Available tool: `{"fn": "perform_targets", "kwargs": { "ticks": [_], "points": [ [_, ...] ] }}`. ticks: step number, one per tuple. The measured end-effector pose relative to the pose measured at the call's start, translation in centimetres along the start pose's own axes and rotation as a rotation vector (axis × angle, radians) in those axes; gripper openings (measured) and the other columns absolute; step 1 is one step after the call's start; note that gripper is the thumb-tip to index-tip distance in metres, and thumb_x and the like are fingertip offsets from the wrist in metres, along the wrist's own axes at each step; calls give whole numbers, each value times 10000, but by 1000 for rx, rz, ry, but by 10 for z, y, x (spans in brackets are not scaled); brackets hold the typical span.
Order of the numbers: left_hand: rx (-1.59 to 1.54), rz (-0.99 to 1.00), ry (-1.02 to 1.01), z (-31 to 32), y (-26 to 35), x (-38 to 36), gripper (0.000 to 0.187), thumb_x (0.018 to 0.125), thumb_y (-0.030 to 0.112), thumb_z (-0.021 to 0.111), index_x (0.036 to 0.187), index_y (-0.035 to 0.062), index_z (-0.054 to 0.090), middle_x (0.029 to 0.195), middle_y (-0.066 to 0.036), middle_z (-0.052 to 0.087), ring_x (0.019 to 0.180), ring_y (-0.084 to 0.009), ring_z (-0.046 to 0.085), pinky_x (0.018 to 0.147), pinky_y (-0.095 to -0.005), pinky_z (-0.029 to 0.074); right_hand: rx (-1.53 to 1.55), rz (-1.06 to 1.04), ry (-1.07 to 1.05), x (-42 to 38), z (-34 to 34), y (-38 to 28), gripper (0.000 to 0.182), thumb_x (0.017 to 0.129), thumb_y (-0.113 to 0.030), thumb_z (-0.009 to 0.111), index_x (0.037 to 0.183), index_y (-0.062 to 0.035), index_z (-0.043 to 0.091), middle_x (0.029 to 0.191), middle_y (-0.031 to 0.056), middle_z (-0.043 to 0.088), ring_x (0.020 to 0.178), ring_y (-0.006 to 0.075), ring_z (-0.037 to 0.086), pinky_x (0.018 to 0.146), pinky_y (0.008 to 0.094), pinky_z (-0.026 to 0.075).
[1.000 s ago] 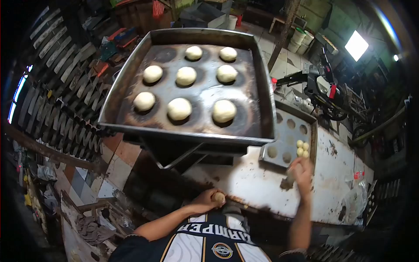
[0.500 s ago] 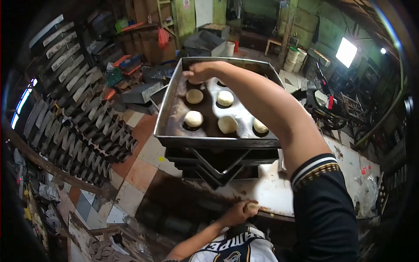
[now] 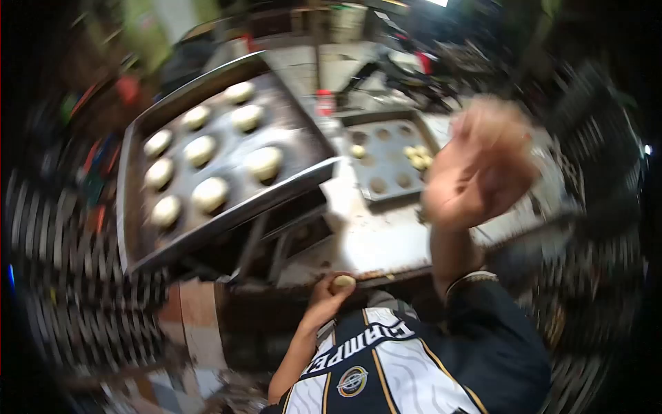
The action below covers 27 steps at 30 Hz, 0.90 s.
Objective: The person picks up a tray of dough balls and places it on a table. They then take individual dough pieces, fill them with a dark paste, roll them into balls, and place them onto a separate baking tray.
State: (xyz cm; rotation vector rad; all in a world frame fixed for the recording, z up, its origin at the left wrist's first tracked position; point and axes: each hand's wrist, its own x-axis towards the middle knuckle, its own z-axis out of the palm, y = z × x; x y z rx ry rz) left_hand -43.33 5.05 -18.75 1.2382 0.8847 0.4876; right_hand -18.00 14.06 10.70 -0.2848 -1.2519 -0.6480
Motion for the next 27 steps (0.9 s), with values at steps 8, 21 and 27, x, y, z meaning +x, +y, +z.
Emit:
{"fn": "perform_targets", "kwargs": {
  "ticks": [8, 21, 27],
  "points": [
    [23, -166, -117, 37, 6, 49, 284, 995, 169, 749, 1251, 60, 694, 1101, -48, 720, 1011, -136, 678, 913, -277, 549, -844, 1473, -692, -300, -315, -131, 225, 920, -163, 739, 1087, -18, 777, 1096, 146, 754, 1110, 349, 658, 969, 469, 521],
    [136, -162, -198, 146, 75, 113, 343, 1033, 162, 716, 1331, 14, 635, 1171, -102, 737, 1070, -160, 693, 968, -308, 552, -1042, 1332, -780, -342, -454, -30, 245, 910, -90, 755, 1152, -70, 792, 1024, 137, 643, 1039, 350, 609, 916, 456, 516],
    [205, -249, -135, 141, 50, 100, 335, 1046, 183, 706, 1327, 14, 640, 1168, -86, 733, 1064, -153, 685, 961, -304, 549, -1037, 1174, -695, -355, -463, -31, 150, 891, -74, 771, 1024, -10, 799, 920, 162, 691, 920, 368, 665, 832, 460, 540]
  ]
}}
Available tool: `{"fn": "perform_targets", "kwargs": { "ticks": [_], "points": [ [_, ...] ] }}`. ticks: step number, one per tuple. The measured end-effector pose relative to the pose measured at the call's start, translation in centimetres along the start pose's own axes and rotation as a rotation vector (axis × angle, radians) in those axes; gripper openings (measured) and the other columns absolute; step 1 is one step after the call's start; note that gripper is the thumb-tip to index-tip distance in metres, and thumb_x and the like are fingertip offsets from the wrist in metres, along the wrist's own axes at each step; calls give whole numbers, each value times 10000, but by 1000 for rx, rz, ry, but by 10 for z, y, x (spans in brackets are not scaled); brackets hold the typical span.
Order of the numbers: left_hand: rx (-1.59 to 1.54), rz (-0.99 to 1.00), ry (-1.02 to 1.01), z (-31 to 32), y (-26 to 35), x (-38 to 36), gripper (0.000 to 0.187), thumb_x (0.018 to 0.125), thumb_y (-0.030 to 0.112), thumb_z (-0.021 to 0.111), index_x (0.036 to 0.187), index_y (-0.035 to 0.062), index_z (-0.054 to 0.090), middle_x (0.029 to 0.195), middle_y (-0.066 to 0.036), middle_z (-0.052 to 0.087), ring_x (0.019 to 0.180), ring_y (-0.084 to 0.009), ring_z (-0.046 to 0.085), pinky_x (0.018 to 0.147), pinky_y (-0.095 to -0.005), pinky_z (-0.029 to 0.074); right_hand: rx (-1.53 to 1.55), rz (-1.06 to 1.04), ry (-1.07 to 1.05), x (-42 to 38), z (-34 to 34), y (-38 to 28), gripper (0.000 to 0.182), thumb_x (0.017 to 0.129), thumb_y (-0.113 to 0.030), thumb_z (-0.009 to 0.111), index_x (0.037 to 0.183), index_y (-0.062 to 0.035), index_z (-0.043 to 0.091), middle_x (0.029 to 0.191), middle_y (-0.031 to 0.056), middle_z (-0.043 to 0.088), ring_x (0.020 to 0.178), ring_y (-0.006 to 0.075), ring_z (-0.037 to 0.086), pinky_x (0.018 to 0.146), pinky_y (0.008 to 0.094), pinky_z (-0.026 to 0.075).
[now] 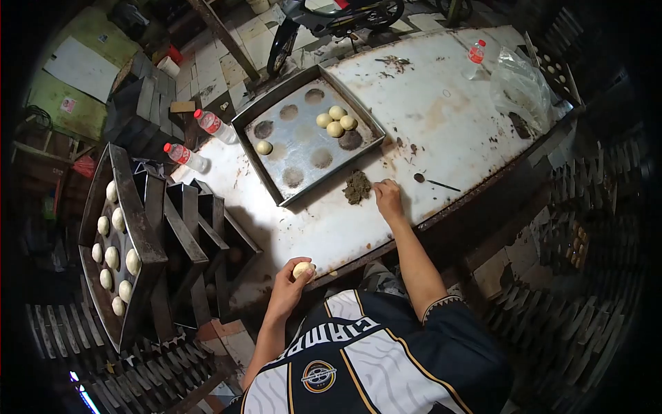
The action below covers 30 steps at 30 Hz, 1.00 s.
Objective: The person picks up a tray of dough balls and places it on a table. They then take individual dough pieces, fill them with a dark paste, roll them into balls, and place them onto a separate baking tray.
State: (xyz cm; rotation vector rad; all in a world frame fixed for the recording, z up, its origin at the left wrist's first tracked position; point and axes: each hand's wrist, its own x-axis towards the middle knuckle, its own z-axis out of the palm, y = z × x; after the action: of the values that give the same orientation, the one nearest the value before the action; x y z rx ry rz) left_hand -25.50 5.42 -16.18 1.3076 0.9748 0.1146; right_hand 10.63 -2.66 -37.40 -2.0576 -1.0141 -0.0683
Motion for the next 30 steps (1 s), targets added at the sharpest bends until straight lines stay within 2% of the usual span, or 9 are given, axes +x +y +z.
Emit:
{"fn": "perform_targets", "kwargs": {
  "ticks": [6, 15, 18, 21, 22, 23, 25, 28, 30],
  "points": [
    [-80, 34, 49, -13, -3, -5, 315, 1053, 182, 698, 1316, 19, 644, 1157, -82, 727, 1050, -143, 684, 937, -297, 569, 123, 271, -29, -16, 4, -29, 142, 929, -69, 743, 1020, 29, 790, 913, 199, 739, 804, 379, 722, 741, 451, 575],
    [-129, 112, 95, -46, -42, -18, 309, 1045, 199, 711, 1306, 45, 653, 1142, -72, 720, 1044, -143, 681, 920, -290, 564, -59, 124, 11, -26, 17, -35, 188, 926, -106, 749, 1034, 45, 778, 951, 224, 752, 848, 396, 733, 795, 437, 587],
    [-110, 112, 126, -58, -49, -30, 313, 1034, 224, 728, 1295, 65, 665, 1120, -59, 706, 1026, -144, 671, 916, -284, 553, 26, 402, 118, -32, 10, -30, 130, 931, -52, 724, 1012, 39, 771, 937, 205, 763, 844, 335, 750, 789, 407, 590],
    [-128, 102, 207, -75, -60, -43, 306, 1021, 250, 747, 1265, 75, 684, 1091, -41, 688, 992, -128, 652, 902, -279, 547, 301, 385, 220, -22, 9, -16, 110, 943, -27, 735, 1034, 34, 751, 920, 107, 769, 834, 179, 729, 748, 327, 592],
    [-174, 108, 215, -80, -70, -44, 308, 1020, 256, 751, 1259, 73, 686, 1085, -38, 689, 988, -123, 649, 898, -279, 546, 587, 620, 150, -9, -6, -44, 177, 963, -40, 738, 1120, 38, 718, 940, 96, 760, 843, 150, 729, 696, 279, 570],
    [-155, 113, 223, -85, -77, -46, 325, 1014, 267, 763, 1260, 71, 684, 1075, -34, 695, 990, -116, 648, 897, -282, 548, 759, 533, 164, 7, -16, -80, 223, 983, -36, 722, 1185, 47, 681, 923, 79, 737, 795, 119, 696, 639, 252, 534],
    [-123, 118, 230, -95, -72, -57, 334, 1012, 280, 766, 1257, 68, 685, 1087, -40, 710, 1008, -127, 656, 908, -294, 545, 954, 331, 158, 50, -38, -157, 227, 984, 12, 704, 1209, 38, 708, 1028, 56, 739, 836, 107, 671, 692, 235, 528],
    [-29, 181, 276, -106, -87, -64, 342, 1013, 288, 765, 1262, 69, 685, 1102, -52, 720, 1023, -141, 663, 935, -304, 538, 998, 75, -108, 97, -91, -325, 218, 1011, 1, 691, 1223, 33, 730, 1076, 68, 747, 909, 118, 687, 790, 236, 543],
    [-59, 219, 256, -114, -97, -70, 401, 996, 344, 780, 1294, 95, 680, 1114, -58, 723, 1041, -154, 669, 965, -318, 532, 853, -267, -218, 115, -110, -419, 215, 1016, -19, 693, 1223, -6, 749, 1078, 83, 748, 904, 150, 679, 818, 273, 546]
  ]
}}
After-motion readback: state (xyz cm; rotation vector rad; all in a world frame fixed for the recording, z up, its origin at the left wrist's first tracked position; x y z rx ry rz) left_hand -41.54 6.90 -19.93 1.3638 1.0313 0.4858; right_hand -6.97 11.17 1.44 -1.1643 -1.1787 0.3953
